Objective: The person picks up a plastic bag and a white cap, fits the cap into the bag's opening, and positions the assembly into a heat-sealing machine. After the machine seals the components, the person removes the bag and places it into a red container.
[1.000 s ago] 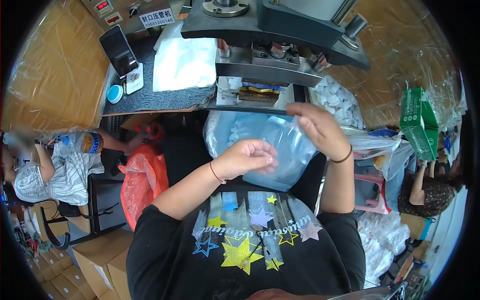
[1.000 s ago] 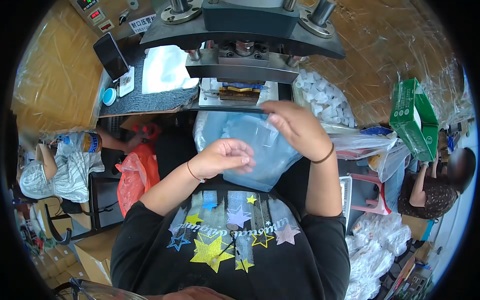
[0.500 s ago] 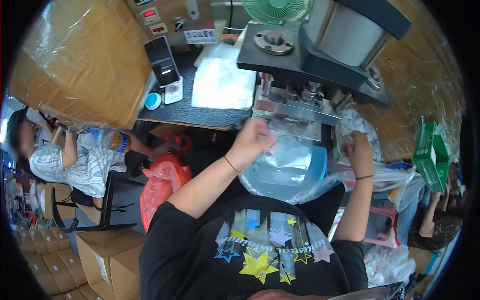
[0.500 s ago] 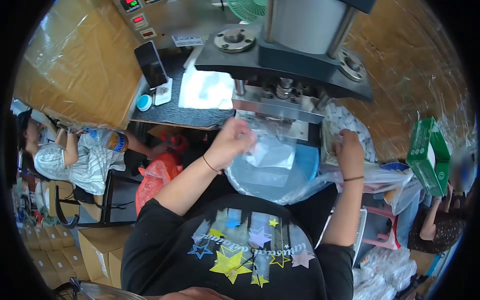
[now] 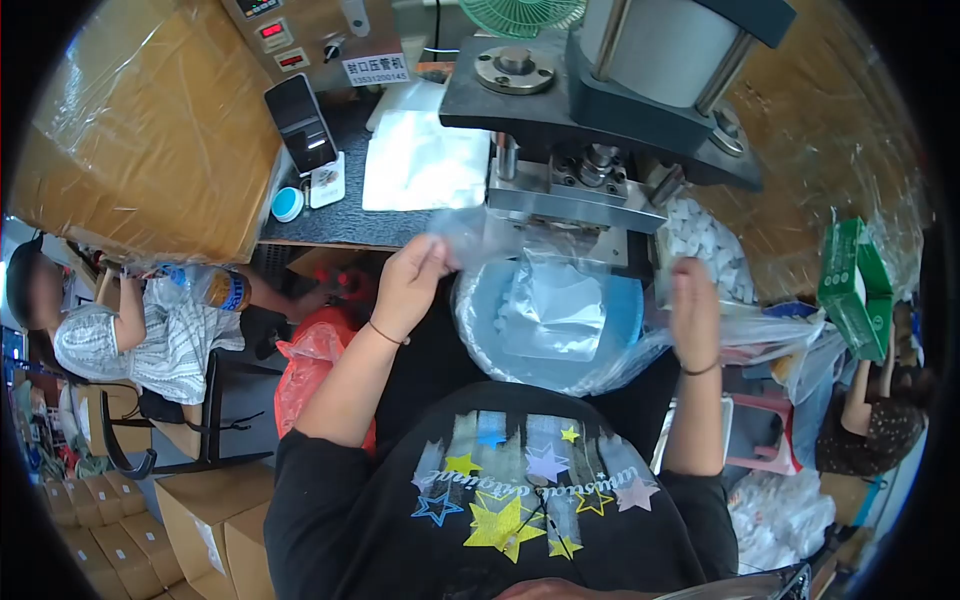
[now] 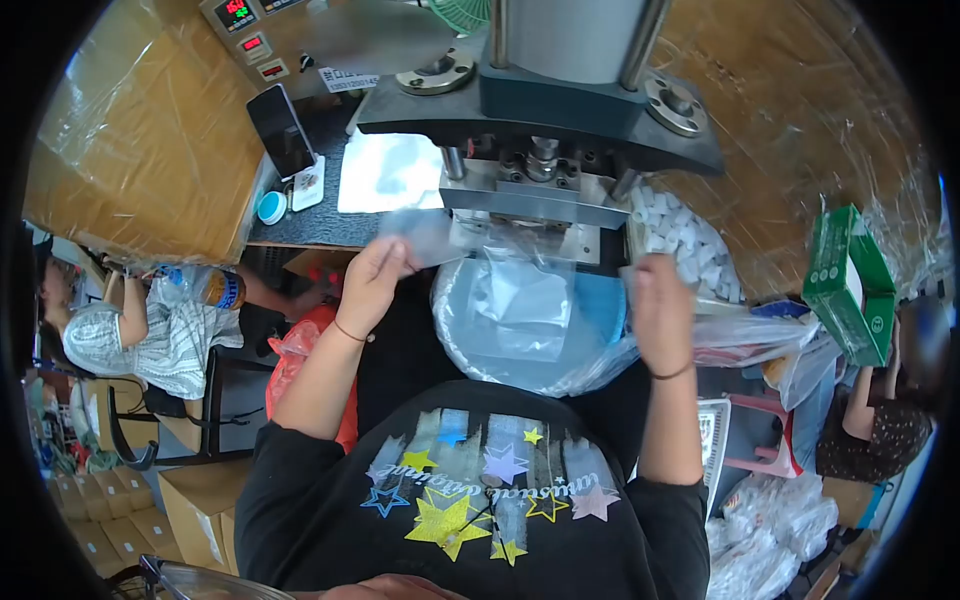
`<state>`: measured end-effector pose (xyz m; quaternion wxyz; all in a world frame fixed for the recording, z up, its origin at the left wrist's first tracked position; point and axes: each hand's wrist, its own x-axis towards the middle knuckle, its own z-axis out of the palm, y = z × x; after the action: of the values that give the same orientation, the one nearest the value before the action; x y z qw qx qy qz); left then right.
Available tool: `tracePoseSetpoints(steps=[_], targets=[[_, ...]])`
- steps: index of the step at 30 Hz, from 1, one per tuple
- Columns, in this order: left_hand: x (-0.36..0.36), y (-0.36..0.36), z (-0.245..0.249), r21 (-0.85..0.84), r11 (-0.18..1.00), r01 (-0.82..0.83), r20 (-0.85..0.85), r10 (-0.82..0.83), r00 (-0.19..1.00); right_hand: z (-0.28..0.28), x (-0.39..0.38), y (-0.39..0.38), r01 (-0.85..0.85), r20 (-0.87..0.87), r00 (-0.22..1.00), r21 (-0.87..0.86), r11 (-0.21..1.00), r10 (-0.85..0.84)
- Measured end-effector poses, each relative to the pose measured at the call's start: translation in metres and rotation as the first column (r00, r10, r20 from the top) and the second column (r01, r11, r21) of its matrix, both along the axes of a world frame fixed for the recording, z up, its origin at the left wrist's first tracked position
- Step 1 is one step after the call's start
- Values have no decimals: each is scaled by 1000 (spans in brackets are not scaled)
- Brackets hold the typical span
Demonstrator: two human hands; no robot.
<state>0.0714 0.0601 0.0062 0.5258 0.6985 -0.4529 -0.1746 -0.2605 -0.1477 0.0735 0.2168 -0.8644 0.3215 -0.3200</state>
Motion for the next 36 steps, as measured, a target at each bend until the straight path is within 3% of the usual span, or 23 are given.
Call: tracePoseSetpoints(steps=[1,2,3,6,7,9,12,15,16,19,20,23,24,27,32,34,36], targets=[[-7,1,2,-66,995,77,-271,-92,958,0,15,11,-97,0,995,80,992,97],[-18,1,13,27,991,131,-215,-122,969,5,30,20,-246,-14,969,37,969,246],[-29,-2,10,-18,985,170,-338,-166,926,12,42,26,-389,-36,920,0,921,389],[-55,-9,16,56,961,272,-296,-244,924,26,58,38,-331,240,928,183,926,284],[-64,-11,17,77,950,304,-289,-270,918,26,62,35,-268,314,933,270,925,178],[-77,-15,19,93,928,361,-352,-309,884,29,77,37,-236,368,917,189,953,155],[-89,-16,19,91,875,475,-493,-375,785,29,80,38,-269,176,952,91,959,251],[-103,-16,11,-44,806,590,-756,-413,507,31,55,21,-350,-55,936,-3,937,349],[-105,-15,5,-61,748,661,-775,-453,440,33,48,21,-422,-174,887,72,904,428],[-120,-10,9,-82,738,670,-892,-354,281,27,41,19,-533,-36,841,120,838,540],[-119,-11,-1,-97,724,683,-891,-369,265,19,33,9,-449,-56,892,13,893,449],[-107,-24,-8,-13,798,603,-898,-275,344,14,15,-41,-19,-241,970,-259,966,-45],[-101,-30,-2,-15,846,533,-921,-219,322,10,6,-55,-21,-297,952,-309,951,-76],[-77,-48,5,-74,884,462,-915,-244,320,-9,-2,-75,-44,-433,900,-177,983,-38],[-65,-61,-1,-134,889,438,-922,-274,274,-21,0,-70,37,-390,912,-234,971,-129],[-57,-61,-1,-6,980,201,-716,-144,683,-31,-3,-73,36,-345,928,-294,955,-141],[-29,-66,-4,-38,994,-98,-329,80,941,-36,-6,-75,69,-330,928,-308,949,-175]])
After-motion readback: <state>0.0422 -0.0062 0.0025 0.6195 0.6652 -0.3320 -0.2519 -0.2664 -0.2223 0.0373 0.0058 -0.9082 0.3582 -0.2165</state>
